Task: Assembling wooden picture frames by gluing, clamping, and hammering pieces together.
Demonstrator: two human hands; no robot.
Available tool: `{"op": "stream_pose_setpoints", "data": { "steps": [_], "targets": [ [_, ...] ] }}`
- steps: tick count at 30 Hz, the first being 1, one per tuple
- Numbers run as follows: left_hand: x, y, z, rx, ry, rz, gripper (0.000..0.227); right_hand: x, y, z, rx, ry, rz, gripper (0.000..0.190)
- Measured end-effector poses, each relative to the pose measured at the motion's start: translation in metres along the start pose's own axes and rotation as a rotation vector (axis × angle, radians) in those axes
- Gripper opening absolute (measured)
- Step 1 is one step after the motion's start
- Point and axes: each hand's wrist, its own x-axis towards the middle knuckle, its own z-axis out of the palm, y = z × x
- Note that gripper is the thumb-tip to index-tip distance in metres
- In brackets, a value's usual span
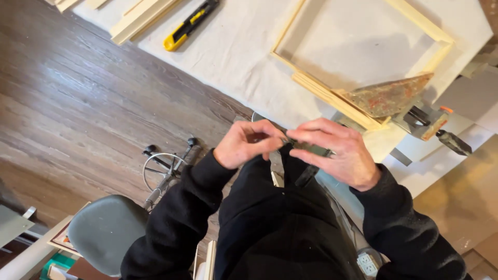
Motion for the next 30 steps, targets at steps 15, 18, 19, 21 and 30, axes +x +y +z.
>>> {"op": "stream_pose_setpoints", "data": {
  "steps": [15,18,19,21,30],
  "targets": [
    [-0.019,0.026,0.003,-0.011,-0.094,-0.083,0.014,-0.004,-0.011,0.021,0.009,0.067,-0.009,0.027],
    [-0.020,0.022,0.004,-0.003,-0.092,-0.050,0.013,-0.005,-0.012,0.023,0.114,0.075,-0.009,0.027],
    [-0.021,0.022,0.006,-0.002,-0.092,-0.052,0.013,-0.006,-0.012,0.025,0.115,0.077,-0.009,0.027],
    [-0.023,0.022,0.008,-0.022,-0.077,-0.038,0.010,-0.008,-0.010,0.028,0.168,0.099,0.011,0.028],
    [-0.021,0.009,0.014,-0.162,-0.072,-0.062,0.007,-0.017,0.000,0.039,0.273,0.198,0.001,0.030]
  ]
}}
